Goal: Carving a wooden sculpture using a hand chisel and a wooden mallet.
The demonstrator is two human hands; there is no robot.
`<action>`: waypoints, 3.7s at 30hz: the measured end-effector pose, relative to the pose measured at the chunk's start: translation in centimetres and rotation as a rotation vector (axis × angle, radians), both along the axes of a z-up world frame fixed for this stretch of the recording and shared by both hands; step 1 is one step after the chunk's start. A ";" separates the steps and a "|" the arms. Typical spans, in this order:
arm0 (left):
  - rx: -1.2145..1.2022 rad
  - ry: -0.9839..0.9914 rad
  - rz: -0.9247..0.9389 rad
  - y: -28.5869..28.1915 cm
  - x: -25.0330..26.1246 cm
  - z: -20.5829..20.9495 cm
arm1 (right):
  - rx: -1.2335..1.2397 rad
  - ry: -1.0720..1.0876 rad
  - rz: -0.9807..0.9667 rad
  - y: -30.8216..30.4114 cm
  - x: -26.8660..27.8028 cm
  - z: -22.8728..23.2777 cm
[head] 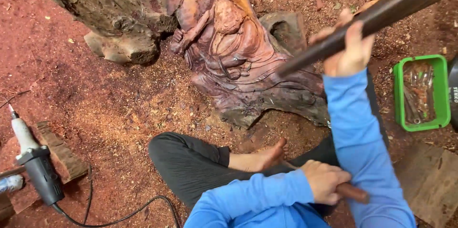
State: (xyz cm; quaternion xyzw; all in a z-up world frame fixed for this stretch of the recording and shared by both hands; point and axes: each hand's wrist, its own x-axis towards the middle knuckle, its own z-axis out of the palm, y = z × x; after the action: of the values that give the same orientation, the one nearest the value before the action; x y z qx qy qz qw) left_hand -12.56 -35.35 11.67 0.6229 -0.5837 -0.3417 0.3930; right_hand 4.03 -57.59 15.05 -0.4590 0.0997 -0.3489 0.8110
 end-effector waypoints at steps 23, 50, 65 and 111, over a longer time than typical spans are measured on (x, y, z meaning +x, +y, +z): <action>-0.551 -0.605 0.673 -10.6 14.7 -3.3 | -0.146 0.689 -0.258 0.6 -27.0 -3.6; -0.445 -0.497 0.605 -12.3 13.6 -5.4 | -0.204 0.751 -0.150 7.3 -25.3 -4.2; -0.737 -0.461 0.768 -12.0 16.8 -4.3 | -0.239 0.589 -0.230 6.3 -26.4 -3.5; -0.703 -0.287 0.917 -9.1 18.2 -2.6 | -0.528 0.837 -0.111 9.4 -21.8 -3.2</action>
State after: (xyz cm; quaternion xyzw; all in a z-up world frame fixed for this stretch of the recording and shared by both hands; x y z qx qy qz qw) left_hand 5.61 -44.47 9.06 0.6840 -0.3808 0.1642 0.6002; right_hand -17.74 -48.20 11.81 -0.7433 0.3494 -0.1909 0.5375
